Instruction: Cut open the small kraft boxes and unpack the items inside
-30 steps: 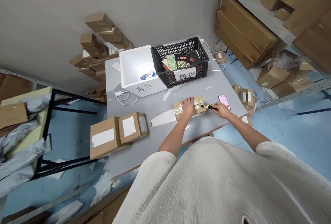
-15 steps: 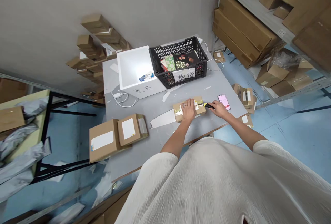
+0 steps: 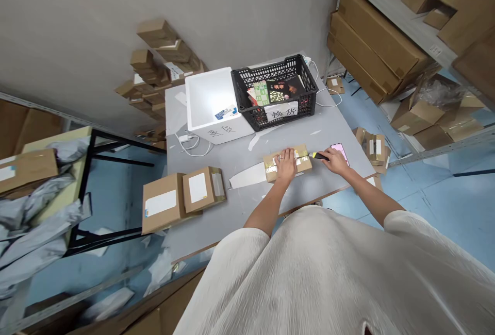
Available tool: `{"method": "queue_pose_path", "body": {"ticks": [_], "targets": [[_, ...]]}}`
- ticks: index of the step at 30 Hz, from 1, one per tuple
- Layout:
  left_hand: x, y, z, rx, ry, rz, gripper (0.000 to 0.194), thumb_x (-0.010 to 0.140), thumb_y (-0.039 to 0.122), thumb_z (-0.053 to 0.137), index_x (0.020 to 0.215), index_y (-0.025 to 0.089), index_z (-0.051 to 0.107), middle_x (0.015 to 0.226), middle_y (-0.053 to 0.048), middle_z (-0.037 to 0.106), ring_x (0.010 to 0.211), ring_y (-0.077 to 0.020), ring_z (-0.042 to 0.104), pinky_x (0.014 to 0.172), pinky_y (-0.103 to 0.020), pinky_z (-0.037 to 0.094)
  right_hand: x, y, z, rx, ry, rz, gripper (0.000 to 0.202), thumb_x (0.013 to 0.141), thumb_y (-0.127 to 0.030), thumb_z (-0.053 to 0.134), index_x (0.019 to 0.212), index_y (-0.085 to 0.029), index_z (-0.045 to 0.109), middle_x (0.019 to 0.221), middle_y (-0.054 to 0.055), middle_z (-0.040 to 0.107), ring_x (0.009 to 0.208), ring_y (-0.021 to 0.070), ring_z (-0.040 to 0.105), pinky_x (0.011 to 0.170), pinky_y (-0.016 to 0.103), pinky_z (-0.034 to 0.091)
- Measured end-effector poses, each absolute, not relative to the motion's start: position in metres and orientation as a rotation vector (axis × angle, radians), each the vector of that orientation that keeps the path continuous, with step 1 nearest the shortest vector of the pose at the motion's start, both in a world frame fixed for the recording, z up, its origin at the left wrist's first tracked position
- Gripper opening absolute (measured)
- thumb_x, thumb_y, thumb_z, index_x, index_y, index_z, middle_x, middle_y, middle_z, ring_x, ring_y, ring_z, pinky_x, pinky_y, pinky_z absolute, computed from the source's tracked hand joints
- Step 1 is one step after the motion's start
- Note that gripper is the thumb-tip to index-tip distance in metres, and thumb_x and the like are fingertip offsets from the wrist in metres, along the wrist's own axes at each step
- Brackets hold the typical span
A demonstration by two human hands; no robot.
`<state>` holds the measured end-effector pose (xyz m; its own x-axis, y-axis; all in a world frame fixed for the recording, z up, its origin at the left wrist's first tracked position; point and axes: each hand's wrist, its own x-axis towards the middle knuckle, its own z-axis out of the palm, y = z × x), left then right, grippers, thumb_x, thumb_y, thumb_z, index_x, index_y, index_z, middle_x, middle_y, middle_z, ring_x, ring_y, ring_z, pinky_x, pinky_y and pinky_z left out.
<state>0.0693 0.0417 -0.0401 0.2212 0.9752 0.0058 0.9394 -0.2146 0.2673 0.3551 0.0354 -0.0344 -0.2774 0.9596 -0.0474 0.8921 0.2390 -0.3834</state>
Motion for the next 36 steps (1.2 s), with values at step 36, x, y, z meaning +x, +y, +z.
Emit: {"method": "queue_pose_path", "body": {"ticks": [36], "targets": [[-0.011, -0.019, -0.033, 2.05, 1.88, 0.176, 0.037, 0.109, 0.028, 0.05, 0.144, 0.027, 0.061, 0.14, -0.014, 0.062, 0.116, -0.0292, 0.068, 0.098, -0.041, 0.057, 0.238, 0.103, -0.018, -1.755, -2.343, 0.725, 0.043, 0.102, -0.04, 0.055, 0.134, -0.017, 0.072, 0.137, 0.021, 0.073, 0.126, 0.0419, 0.062, 0.107, 0.057, 0.045]]}}
